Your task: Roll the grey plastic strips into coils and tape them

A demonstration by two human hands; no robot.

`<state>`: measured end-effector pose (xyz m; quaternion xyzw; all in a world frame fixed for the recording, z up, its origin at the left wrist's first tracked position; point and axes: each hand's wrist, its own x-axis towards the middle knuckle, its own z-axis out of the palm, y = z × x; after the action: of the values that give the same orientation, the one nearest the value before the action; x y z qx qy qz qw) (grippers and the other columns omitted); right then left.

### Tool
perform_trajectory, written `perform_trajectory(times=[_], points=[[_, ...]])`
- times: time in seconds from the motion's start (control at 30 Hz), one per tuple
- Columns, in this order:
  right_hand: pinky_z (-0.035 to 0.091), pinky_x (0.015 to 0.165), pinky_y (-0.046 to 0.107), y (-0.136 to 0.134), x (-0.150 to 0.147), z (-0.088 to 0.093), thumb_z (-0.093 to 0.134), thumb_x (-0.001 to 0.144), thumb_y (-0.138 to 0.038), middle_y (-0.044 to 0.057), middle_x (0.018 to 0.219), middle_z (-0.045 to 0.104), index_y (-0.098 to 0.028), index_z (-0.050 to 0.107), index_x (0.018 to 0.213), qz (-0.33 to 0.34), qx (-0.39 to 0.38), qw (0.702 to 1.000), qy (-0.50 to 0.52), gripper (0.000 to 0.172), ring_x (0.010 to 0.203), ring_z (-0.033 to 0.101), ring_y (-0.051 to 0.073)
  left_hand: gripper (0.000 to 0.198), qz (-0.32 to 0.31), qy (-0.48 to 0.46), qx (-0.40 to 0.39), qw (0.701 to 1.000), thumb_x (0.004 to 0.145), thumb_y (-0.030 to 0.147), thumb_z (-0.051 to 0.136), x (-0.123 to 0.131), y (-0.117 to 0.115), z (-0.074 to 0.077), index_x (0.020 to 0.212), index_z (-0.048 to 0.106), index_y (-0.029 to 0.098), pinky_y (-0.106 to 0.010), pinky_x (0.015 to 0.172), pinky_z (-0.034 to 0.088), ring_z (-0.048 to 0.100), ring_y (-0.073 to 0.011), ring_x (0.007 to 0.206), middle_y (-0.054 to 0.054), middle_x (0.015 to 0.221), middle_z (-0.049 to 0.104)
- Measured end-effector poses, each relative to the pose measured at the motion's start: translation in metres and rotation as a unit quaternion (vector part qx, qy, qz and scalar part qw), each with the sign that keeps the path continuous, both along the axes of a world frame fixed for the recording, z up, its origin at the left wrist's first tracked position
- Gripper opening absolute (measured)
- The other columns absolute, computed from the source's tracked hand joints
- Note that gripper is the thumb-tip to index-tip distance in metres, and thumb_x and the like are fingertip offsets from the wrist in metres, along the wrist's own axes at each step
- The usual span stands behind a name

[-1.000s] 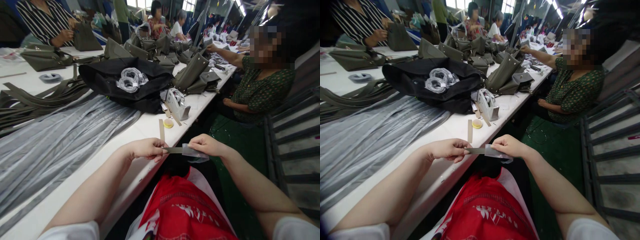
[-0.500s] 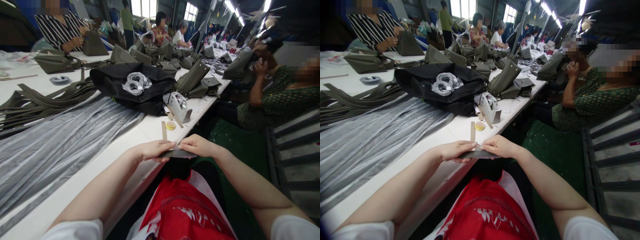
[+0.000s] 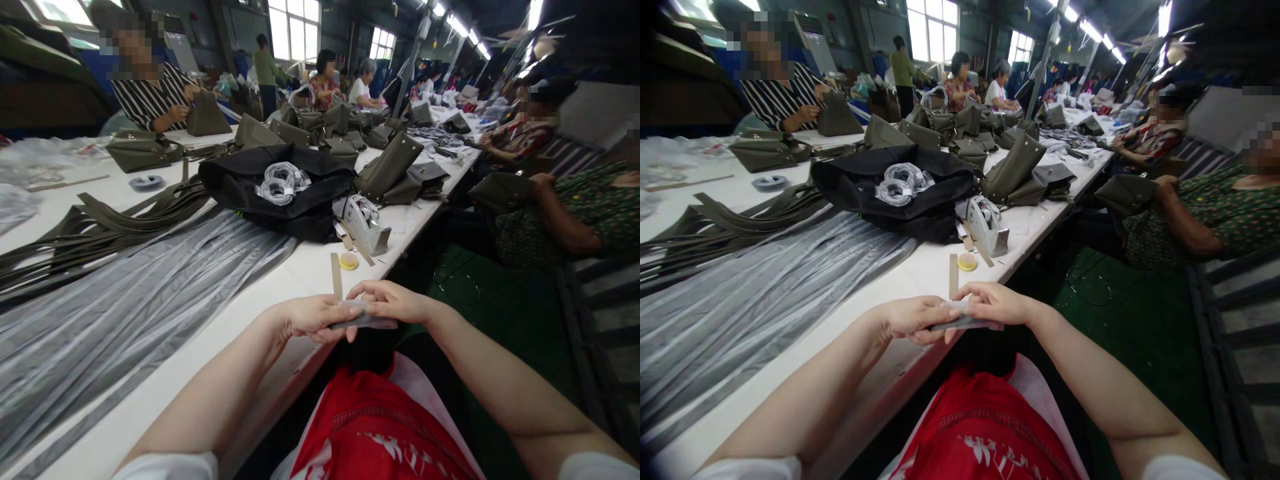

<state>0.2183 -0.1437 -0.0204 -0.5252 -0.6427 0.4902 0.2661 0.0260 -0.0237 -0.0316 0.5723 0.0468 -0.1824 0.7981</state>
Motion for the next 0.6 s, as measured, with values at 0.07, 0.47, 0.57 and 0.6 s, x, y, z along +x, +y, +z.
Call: perform_trajectory(times=[0.07,0.47,0.57,0.6], points=[[0.042,0.052,0.021,-0.002,0.01,-0.002,0.066,0.08,-0.047,-0.002,0.074,0.059,-0.014,0.049,0.126,-0.005,0.041,0.999,-0.032,0.059,0.059,0.054,0.012,0.043,0.063,-0.022,-0.076,0.995,0.092,0.052,0.045,-0.004,0.007,0.007,0.079,0.059,0.014,-0.015,0.028,0.012,0.013,-0.004,0.029,0.011,0.037,0.027],[0.05,0.072,0.025,-0.004,0.039,-0.059,0.046,0.097,-0.038,0.008,0.089,0.069,-0.009,0.063,0.11,-0.045,-0.032,0.998,0.037,0.037,0.071,0.062,0.011,0.03,0.547,-0.203,-0.053,0.811,0.097,0.02,0.039,-0.018,0.04,0.05,0.113,0.063,0.028,-0.013,0.072,0.053,0.065,-0.0067,0.082,0.003,0.09,0.068],[0.043,0.058,0.019,-0.02,-0.003,-0.038,0.044,0.097,-0.044,0.003,0.078,0.066,-0.01,0.062,0.113,0.109,-0.085,0.978,0.154,0.042,0.057,0.05,0.007,0.026,0.606,-0.256,0.086,0.748,0.094,0.023,0.049,-0.006,0.043,0.03,0.117,0.06,0.029,-0.027,0.096,0.048,0.061,-0.0128,0.107,0.006,0.11,0.068],[0.041,0.057,0.019,-0.025,-0.017,-0.027,0.044,0.097,-0.045,0.001,0.073,0.065,-0.01,0.062,0.111,0.146,-0.092,0.967,0.188,0.042,0.056,0.048,0.007,0.027,0.614,-0.269,0.163,0.724,0.094,0.027,0.051,-0.002,0.041,0.022,0.12,0.058,0.029,-0.032,0.1,0.046,0.06,-0.0157,0.11,0.005,0.114,0.068]])
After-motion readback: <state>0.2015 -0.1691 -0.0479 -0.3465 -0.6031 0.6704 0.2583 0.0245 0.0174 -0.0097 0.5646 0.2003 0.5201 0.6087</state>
